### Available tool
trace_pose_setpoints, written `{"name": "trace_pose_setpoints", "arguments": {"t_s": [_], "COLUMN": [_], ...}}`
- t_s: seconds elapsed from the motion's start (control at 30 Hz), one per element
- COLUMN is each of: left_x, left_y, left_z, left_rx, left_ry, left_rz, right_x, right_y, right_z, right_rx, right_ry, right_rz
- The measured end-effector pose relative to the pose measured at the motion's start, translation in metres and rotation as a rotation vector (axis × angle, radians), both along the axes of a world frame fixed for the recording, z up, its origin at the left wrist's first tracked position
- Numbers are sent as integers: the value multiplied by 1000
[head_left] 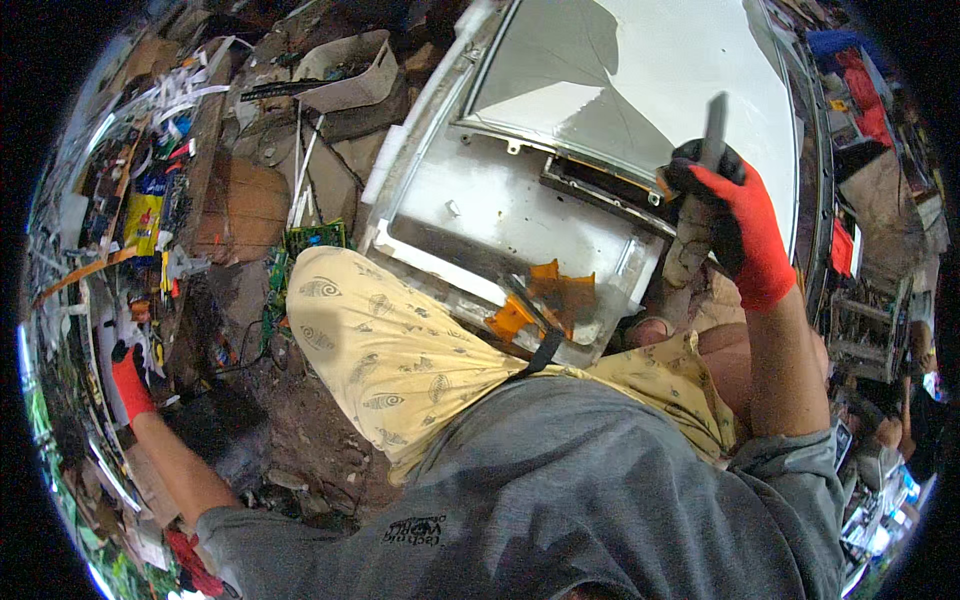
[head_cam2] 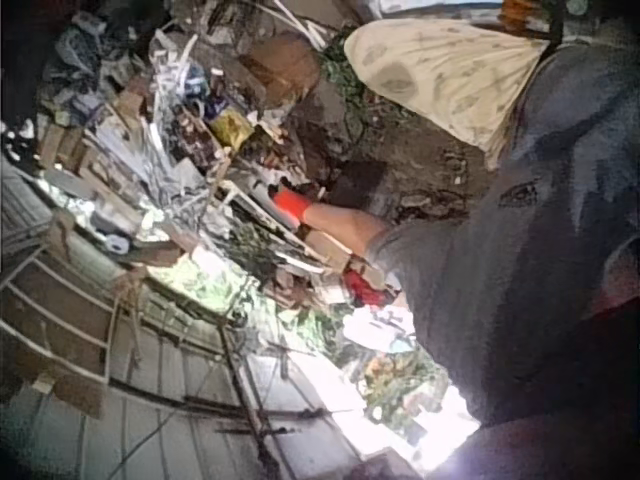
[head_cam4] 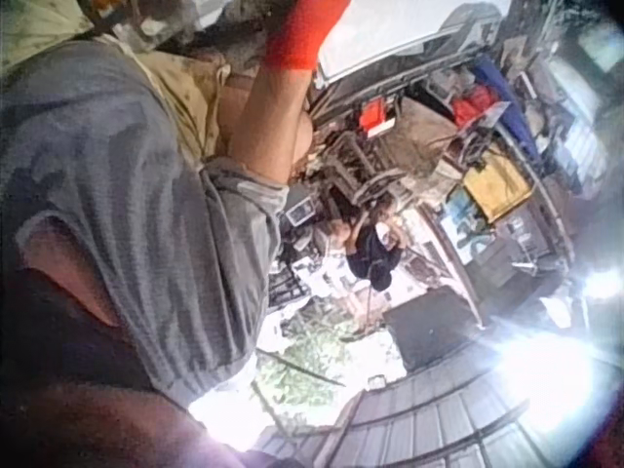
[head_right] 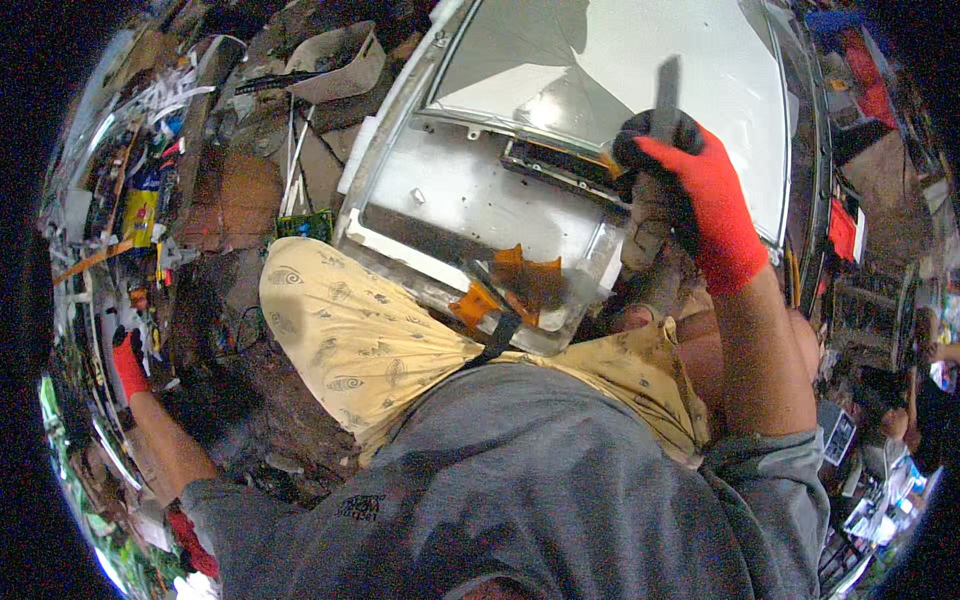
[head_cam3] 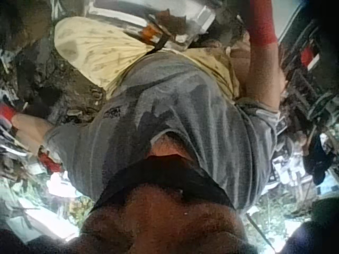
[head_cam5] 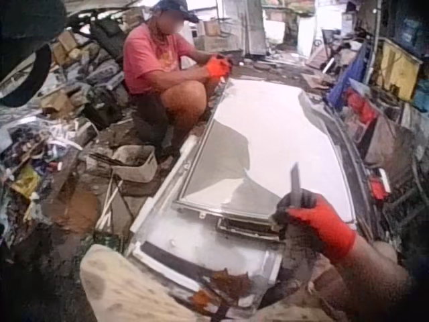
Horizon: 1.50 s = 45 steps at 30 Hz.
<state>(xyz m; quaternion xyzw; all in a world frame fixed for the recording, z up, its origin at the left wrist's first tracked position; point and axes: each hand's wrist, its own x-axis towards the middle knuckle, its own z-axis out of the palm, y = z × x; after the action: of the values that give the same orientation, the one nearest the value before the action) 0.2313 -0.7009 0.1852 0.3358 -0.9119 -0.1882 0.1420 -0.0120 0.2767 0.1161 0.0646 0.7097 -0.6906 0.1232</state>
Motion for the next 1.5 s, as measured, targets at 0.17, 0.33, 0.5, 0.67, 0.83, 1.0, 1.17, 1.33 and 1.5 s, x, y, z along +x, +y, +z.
{"name": "trace_pose_setpoints", "arguments": {"t_s": [0.17,0.33,0.5,0.67,0.83,1.0,1.17,1.33,1.5], "left_x": [7,-14,-63,-118,-132,-137,-137,-136,-134], "left_y": [61,218,463,599,669,675,671,683,682], "left_z": [5,33,66,-22,-102,-132,-143,-140,-149], "left_rx": [-673,-765,-541,-271,-258,-223,-158,-243,-314], "left_ry": [-369,-589,-68,-167,-457,-449,-432,-401,-376], "left_rz": [171,207,-204,-973,-1167,-1215,-1189,-1255,-1292], "right_x": [6,-4,-33,-63,-60,-57,-53,-51,-27], "right_y": [-10,-15,-4,-2,-11,-10,-6,3,2], "right_z": [-11,-6,-35,-57,-71,-73,-67,-65,-31], "right_rx": [636,1030,1265,1479,1463,1429,1339,1226,1112], "right_ry": [273,420,823,702,730,747,694,792,833], "right_rz": [234,257,194,248,215,233,246,139,59]}}
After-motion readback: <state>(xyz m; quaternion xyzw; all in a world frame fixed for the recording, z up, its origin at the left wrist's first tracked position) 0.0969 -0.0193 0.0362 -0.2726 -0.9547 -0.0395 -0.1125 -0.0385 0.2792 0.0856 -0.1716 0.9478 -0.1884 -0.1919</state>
